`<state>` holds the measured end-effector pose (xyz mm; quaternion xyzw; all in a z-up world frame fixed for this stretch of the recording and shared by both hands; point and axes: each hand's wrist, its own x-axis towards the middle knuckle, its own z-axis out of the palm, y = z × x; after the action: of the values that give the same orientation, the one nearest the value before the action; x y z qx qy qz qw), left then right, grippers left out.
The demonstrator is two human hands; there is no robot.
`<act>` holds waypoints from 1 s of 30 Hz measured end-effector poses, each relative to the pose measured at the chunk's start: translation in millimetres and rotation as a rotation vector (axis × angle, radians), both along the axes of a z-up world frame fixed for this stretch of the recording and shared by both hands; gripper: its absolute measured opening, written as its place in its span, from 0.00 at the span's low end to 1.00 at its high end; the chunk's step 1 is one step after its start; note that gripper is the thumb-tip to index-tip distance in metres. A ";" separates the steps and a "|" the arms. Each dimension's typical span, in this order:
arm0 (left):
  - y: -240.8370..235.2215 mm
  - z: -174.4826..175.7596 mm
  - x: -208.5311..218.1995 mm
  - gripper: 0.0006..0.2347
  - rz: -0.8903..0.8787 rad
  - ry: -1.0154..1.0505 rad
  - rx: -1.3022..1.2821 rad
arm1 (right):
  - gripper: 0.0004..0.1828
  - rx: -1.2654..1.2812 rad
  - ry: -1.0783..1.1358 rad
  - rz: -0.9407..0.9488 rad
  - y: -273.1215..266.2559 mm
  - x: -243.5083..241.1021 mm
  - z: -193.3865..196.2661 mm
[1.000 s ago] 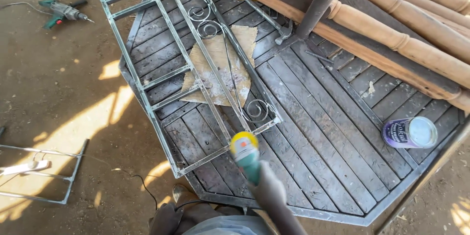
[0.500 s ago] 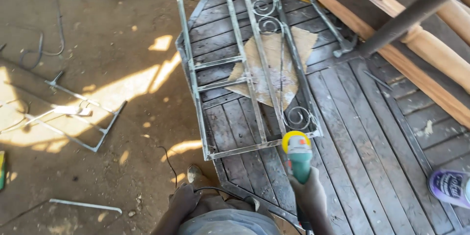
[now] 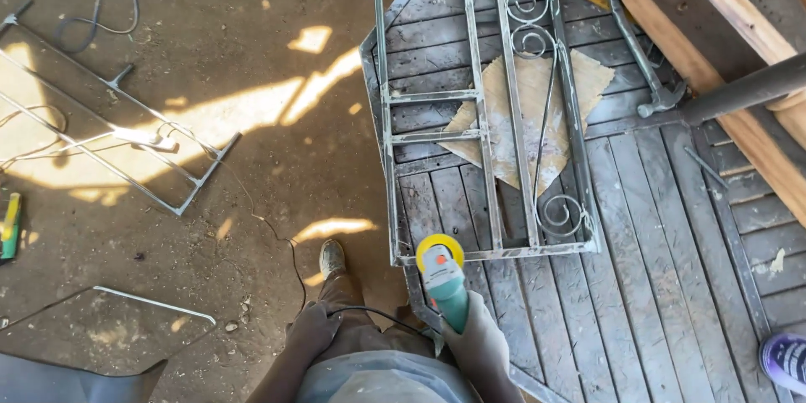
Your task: Using a handheld angle grinder to smooth out weld joints on a decorative metal gate frame.
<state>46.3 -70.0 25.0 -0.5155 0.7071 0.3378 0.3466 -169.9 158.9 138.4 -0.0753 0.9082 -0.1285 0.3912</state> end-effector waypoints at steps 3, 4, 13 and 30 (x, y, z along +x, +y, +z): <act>-30.4 -4.0 3.7 0.18 0.019 0.017 0.034 | 0.33 0.041 -0.046 0.036 -29.2 10.1 11.5; -42.0 3.1 7.8 0.19 0.035 0.019 0.046 | 0.32 0.047 -0.052 0.041 -38.8 17.1 21.4; -144.4 -67.9 48.5 0.16 -0.207 0.182 0.076 | 0.29 0.143 0.121 -0.398 -72.7 64.3 11.2; -262.6 -29.8 49.7 0.13 -0.014 0.248 0.106 | 0.28 0.045 0.027 -0.299 -210.9 60.0 16.1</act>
<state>96.0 -332.7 -4.8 -0.4460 0.7292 0.4334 0.2855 -109.8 -51.9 154.5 0.0677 0.9170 -0.1638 0.3573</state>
